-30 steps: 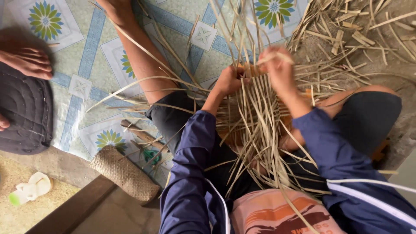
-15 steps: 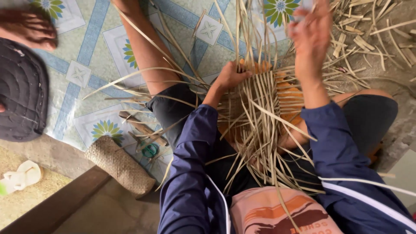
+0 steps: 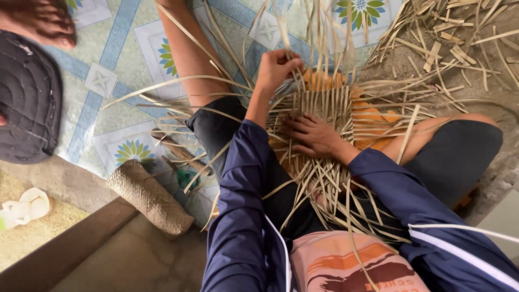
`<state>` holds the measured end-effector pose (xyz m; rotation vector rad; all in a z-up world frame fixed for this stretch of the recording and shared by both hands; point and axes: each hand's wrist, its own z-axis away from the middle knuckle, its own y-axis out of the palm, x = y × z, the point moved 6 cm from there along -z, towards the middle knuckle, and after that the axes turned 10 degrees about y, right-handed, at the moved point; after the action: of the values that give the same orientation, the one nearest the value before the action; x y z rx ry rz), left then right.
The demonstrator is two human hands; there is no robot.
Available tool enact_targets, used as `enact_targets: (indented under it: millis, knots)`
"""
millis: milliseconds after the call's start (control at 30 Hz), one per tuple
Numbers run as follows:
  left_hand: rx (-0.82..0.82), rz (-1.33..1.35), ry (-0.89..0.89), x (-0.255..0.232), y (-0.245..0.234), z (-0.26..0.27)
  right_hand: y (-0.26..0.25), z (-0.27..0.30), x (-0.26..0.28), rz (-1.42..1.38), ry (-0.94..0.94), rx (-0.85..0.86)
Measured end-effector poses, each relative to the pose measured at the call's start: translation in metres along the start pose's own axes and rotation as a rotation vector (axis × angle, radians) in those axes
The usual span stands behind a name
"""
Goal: Weaving dried leaf strips into a mat or craft object while sitting on the floor.
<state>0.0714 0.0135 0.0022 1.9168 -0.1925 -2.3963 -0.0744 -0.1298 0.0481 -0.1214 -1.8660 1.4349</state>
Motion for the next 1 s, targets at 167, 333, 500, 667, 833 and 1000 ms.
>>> enact_targets:
  millis: [167,333,500,667,833,1000]
  knots:
    - [0.047,0.035,-0.054,0.019,-0.003,-0.001,-0.001,-0.001,0.003,0.004,-0.026,-0.147]
    - [0.204,-0.218,-0.026,0.074,0.008,-0.006,-0.005,-0.002,0.005,-0.022,-0.025,-0.163]
    - [0.266,-0.199,0.052,0.044,0.016,0.005,0.008,0.003,-0.004,-0.006,-0.023,-0.142]
    - [0.316,-0.142,0.098,-0.004,0.033,0.019,0.016,0.006,-0.008,0.016,-0.019,-0.139]
    - [0.298,-0.101,0.145,0.0,0.039,0.015,0.02,0.008,-0.011,0.035,-0.004,-0.134]
    - [0.282,-0.153,0.086,0.016,0.046,0.01,0.024,0.01,-0.013,0.024,-0.003,-0.138]
